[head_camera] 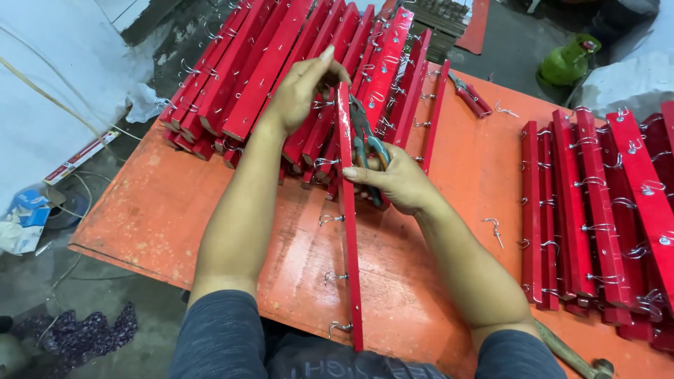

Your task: Assembling metal hooks onto red wooden bars using pliers at a workbench.

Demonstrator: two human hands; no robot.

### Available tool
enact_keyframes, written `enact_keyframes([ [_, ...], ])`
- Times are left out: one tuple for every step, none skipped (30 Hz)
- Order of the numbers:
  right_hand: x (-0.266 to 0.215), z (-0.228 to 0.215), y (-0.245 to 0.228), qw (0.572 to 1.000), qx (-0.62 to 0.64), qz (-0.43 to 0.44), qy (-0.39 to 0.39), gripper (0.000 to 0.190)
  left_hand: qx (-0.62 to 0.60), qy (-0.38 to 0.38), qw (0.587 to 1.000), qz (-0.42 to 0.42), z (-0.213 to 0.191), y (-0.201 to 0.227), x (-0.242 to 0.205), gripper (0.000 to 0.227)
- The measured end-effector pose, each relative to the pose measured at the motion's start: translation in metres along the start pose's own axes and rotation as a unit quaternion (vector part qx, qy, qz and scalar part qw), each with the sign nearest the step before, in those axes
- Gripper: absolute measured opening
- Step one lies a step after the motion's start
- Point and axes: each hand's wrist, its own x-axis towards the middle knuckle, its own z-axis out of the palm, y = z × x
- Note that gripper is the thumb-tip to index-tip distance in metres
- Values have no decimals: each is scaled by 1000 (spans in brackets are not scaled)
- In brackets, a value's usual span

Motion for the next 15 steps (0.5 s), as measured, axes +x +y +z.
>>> enact_keyframes([
  [0, 0, 1, 1000, -11, 4, -5, 32, -16, -11, 1000, 12, 0, -4, -1, 46],
  [-2, 0, 0, 1000, -11, 5, -5, 32, -16, -11, 1000, 12, 0, -7, -2, 46],
  [-3, 1, -1, 1000, -5, 16, -9, 32, -9, -11, 1000, 19, -1, -10, -3, 47],
  [-4, 2, -2, 1000, 1, 27, -14, 31, -2, -11, 1000, 25, -2, -13, -4, 48],
  [-3, 1, -1, 1000, 0, 28, -15, 31, -2, -10, 1000, 26, -2, -15, -5, 48],
  [-3, 0, 0, 999, 5, 28, -17, 31, -4, -13, 1000, 28, -2, -16, -6, 48],
  [-2, -1, -1, 999, 10, 27, -20, 31, -5, -15, 999, 33, -3, -16, -6, 48],
  [-1, -2, -4, 999, 8, 25, -21, 31, -4, -14, 999, 35, -3, -14, -7, 48],
  [-1, -4, -8, 999, -18, 42, -16, 28, 8, -18, 999, 39, -2, -12, -7, 50],
  [-1, -6, -11, 997, -44, 60, -10, 27, 21, -21, 999, 43, -2, -10, -8, 52],
  [1, -14, -12, 997, -46, 58, -12, 27, 22, -18, 999, 45, -3, -11, -7, 52],
  [3, -21, -12, 996, -72, 41, -33, 26, 26, -20, 998, 60, -4, -11, -5, 53],
  [5, -28, -12, 994, -96, 25, -53, 28, 31, -22, 997, 72, -5, -13, -6, 54],
  [6, -36, -15, 993, -97, 25, -56, 28, 32, -20, 997, 72, -4, -11, -7, 54],
  [6, -45, -18, 989, -122, 39, -72, 31, 22, -9, 998, 52, -4, -9, -8, 56],
])
